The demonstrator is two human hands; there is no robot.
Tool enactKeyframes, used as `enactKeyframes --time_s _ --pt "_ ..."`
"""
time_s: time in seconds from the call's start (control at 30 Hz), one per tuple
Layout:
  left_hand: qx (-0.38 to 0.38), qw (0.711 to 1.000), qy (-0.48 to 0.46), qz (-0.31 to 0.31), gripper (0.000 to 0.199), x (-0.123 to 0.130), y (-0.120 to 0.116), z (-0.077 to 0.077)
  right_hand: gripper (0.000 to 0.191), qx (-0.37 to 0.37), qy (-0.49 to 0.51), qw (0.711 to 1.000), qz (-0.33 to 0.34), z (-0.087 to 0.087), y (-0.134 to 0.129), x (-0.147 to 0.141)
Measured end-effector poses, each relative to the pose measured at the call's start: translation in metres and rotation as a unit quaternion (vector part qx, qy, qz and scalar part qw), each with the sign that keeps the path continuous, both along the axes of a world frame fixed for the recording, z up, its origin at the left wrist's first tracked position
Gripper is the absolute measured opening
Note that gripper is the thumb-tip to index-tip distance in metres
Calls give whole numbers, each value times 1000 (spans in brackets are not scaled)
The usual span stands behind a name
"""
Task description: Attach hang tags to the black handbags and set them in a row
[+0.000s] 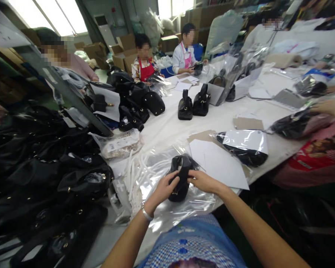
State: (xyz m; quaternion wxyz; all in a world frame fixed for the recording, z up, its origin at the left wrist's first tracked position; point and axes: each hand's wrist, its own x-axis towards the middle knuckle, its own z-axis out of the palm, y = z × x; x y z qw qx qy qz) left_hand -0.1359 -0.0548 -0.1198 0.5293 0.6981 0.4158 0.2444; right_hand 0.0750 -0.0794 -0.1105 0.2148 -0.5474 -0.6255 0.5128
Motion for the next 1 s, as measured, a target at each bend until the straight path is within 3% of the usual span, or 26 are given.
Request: enactKeyframes --time_s 0.13,0.23,0.3,0.37,0.5,0.6,0.7,0.83,0.9,1.0 --pt "-11 999 5 34 40 23 2 13 34 118 -57 987 -94 -7 -4 -9" --pt "1 999 17 36 35 39 1 15 26 137 -46 980 -140 -8 -8 -10" --pt "-3 999 14 46 31 45 -1 15 18 89 17 984 -156 -4 -10 -5" --pt "-19 998 4 53 27 49 -1 15 27 -8 128 978 -167 3 -9 2" --pt "-27 998 5 55 26 54 1 27 51 -153 298 925 -180 18 2 10" --pt "-7 999 -3 48 29 62 4 49 50 -166 321 915 -178 35 15 10" --pt "39 997 27 64 34 70 6 77 45 -126 327 920 -178 60 28 15" --pt "127 971 113 168 44 68 3 98 42 -85 370 907 -181 94 61 58" --pt "136 959 132 210 47 59 -3 95 42 -52 363 908 -202 106 89 94" --pt "93 955 115 258 44 42 -19 76 41 13 328 906 -266 112 144 151"
